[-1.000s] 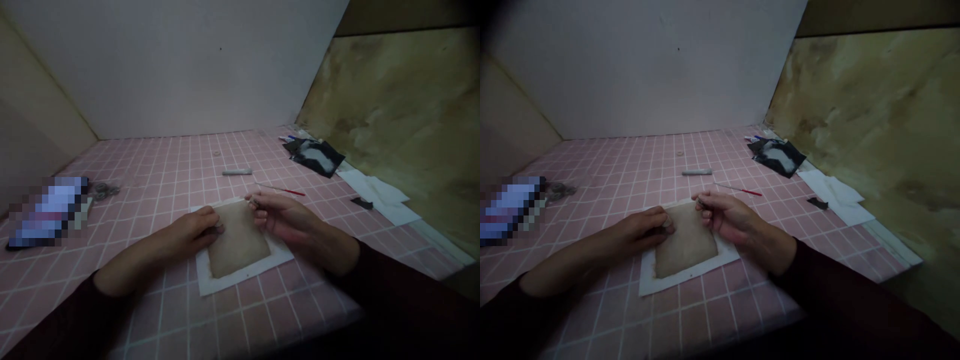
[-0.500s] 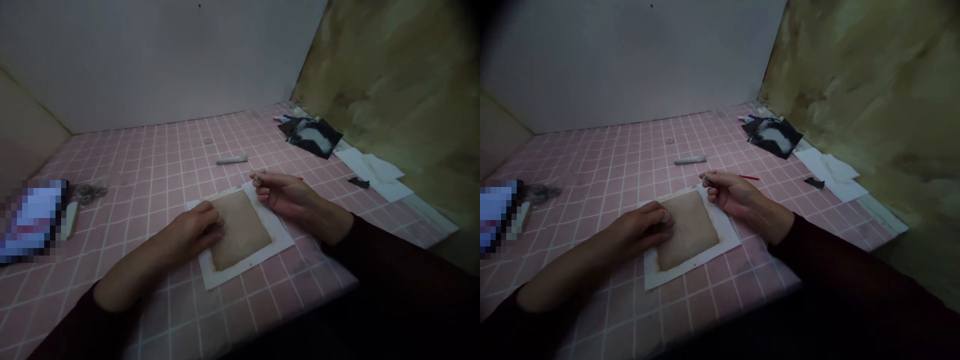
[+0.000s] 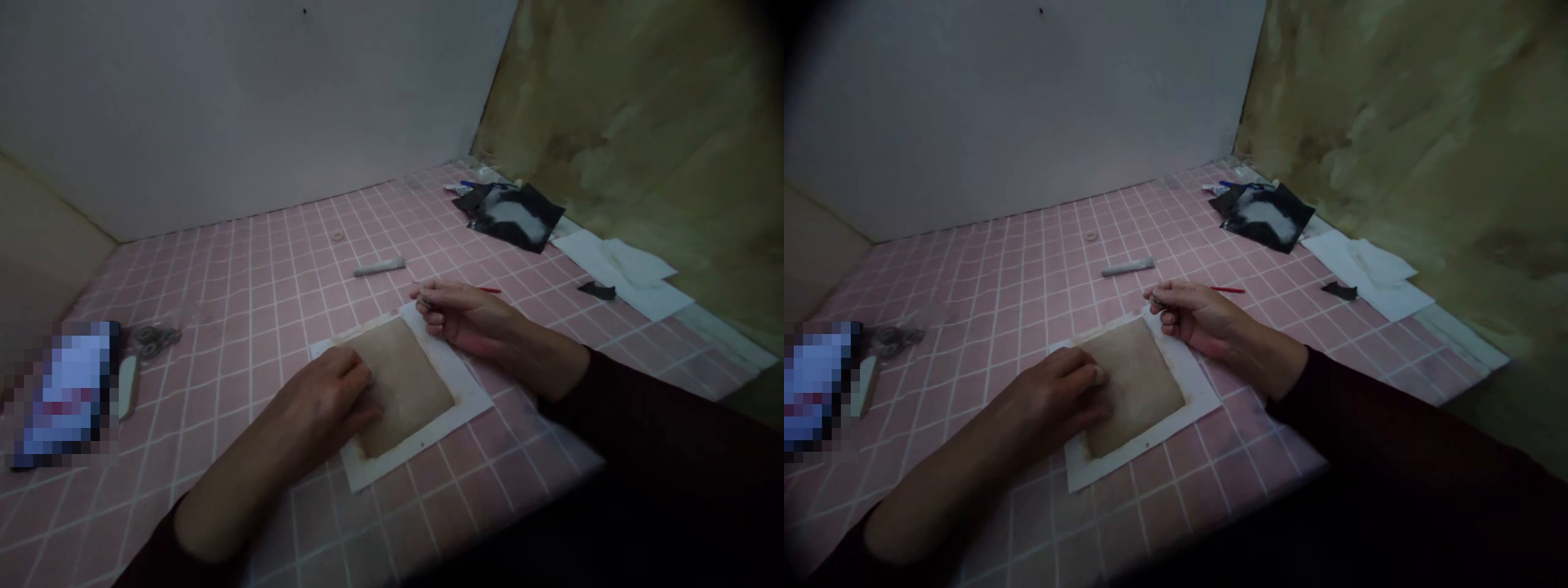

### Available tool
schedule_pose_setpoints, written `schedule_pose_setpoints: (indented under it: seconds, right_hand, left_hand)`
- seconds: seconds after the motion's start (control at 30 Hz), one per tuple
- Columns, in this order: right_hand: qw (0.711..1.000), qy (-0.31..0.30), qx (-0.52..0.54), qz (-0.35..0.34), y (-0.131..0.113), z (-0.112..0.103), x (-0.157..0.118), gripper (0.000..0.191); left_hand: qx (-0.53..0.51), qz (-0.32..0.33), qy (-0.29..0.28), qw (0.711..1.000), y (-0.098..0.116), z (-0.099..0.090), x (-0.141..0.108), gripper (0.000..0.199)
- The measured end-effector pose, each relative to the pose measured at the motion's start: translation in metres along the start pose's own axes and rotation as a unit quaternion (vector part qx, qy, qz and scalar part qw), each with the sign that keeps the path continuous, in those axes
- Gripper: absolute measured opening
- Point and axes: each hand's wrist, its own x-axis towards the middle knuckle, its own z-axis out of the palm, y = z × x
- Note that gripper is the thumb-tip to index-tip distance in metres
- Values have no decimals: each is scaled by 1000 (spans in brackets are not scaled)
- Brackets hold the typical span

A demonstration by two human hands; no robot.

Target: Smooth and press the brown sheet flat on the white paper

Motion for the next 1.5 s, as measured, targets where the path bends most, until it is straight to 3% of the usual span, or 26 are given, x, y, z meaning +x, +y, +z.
schedule_pose_setpoints:
  seconds: [0.27, 0.47, 0.7, 0.8, 0.93, 1.0, 1.2, 1.5]
  right_hand:
    - [997, -7, -67, -33, 4, 7, -3, 5]
    - [988, -5, -135, -70, 7, 10, -5, 6]
    - [952, -27, -285, -107, 9, 18, -13, 7]
    - [900, -54, -408, -144, 14, 19, -17, 6]
    - [747, -85, -610, -251, 18, 17, -21, 6]
    - [712, -93, -644, -266, 19, 16, -22, 7]
    - [704, -92, -656, -256, 19, 16, -21, 7]
    - [721, -79, -633, -270, 16, 16, -23, 8]
  left_hand:
    - [108, 15, -9, 994, 13, -6, 5, 21]
    - [100, 29, 9, 994, 15, 2, 2, 18]
    - [186, 62, -31, 980, 41, 8, -2, 22]
    - [207, 51, -26, 977, 48, 11, -1, 24]
    - [255, 30, 54, 965, 44, 27, -3, 30]
    - [280, 2, 81, 957, 41, 37, -6, 35]
    - [304, -53, 89, 947, 43, 52, -15, 42]
    - [288, -11, 130, 949, 50, 43, -11, 36]
